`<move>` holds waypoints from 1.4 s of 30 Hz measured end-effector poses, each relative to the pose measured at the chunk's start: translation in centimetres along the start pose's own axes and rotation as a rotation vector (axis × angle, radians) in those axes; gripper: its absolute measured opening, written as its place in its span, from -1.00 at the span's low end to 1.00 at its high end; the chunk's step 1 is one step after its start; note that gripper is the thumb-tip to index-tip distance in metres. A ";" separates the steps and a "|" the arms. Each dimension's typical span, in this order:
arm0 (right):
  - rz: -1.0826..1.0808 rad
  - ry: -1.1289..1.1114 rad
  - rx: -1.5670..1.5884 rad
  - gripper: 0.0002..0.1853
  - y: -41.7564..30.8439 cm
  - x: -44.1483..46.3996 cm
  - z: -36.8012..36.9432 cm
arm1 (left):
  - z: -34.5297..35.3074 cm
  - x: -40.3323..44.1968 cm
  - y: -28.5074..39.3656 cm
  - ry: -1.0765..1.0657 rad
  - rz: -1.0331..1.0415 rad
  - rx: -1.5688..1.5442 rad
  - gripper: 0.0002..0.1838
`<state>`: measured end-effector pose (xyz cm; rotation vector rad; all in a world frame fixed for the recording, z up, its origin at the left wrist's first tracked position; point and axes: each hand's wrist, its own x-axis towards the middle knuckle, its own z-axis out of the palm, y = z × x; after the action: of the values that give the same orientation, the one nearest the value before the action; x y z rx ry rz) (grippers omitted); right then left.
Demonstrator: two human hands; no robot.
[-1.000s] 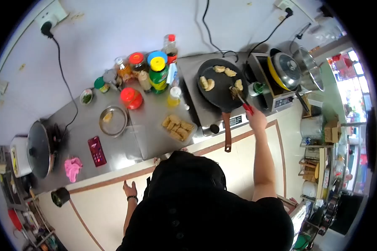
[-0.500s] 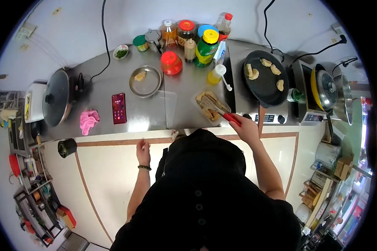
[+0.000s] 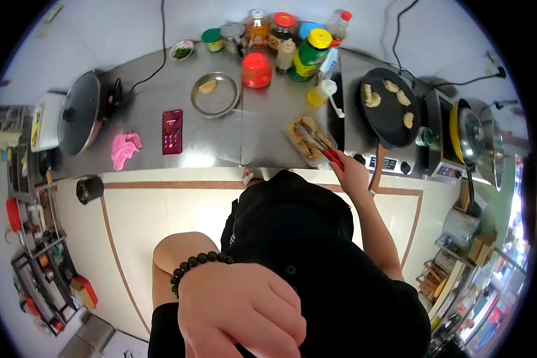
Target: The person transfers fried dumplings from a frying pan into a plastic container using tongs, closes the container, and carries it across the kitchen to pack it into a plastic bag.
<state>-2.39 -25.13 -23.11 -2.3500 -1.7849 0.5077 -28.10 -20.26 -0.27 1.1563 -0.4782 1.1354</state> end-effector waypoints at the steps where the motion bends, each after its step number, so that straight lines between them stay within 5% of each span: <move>1: 0.018 0.020 0.033 -0.64 0.3 -0.2 -0.6 | 0.4 0.2 -0.3 0.014 -0.005 -0.028 -0.59; 7: 0.194 0.093 0.256 -0.59 6.9 -4.4 -8.6 | 1.7 1.2 -2.9 -0.038 0.010 -0.138 -0.53; 15: 0.491 0.425 -0.147 -0.58 17.5 -4.5 -10.4 | 3.3 2.8 -5.4 -0.104 -0.054 -0.233 -0.47; 20: 0.487 0.423 -0.181 -0.56 18.1 0.0 -8.9 | 3.5 2.5 -6.1 -0.090 -0.052 -0.178 -0.47; 23: 0.409 0.344 -0.036 -0.53 16.5 1.7 -7.3 | 2.4 1.9 -5.1 -0.262 -0.343 -0.258 -0.52; 29: 0.398 0.345 0.060 -0.53 15.7 4.9 -4.4 | 3.4 2.9 -6.2 -0.084 -0.070 -0.136 -0.49; 31: 0.389 0.359 0.077 -0.52 15.8 4.9 -5.2 | 1.2 2.4 -4.8 -0.286 -0.306 -0.100 -0.52; 33: 0.402 0.290 0.136 -0.53 18.2 4.7 -5.9 | 0.7 0.1 -6.5 0.019 -0.069 -0.222 -0.37; 37: 0.476 0.313 0.112 -0.54 20.8 3.1 -6.7 | -3.5 -4.8 -5.9 0.276 -0.333 0.058 -0.11; 42: 0.511 0.434 0.045 -0.53 19.7 2.2 -7.0 | -7.0 -10.4 -6.8 0.544 -0.532 0.208 -0.15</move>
<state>18.45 -28.00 -23.24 -2.6194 -0.9818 0.0703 -27.95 -18.54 -14.43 1.0096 0.3589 0.9819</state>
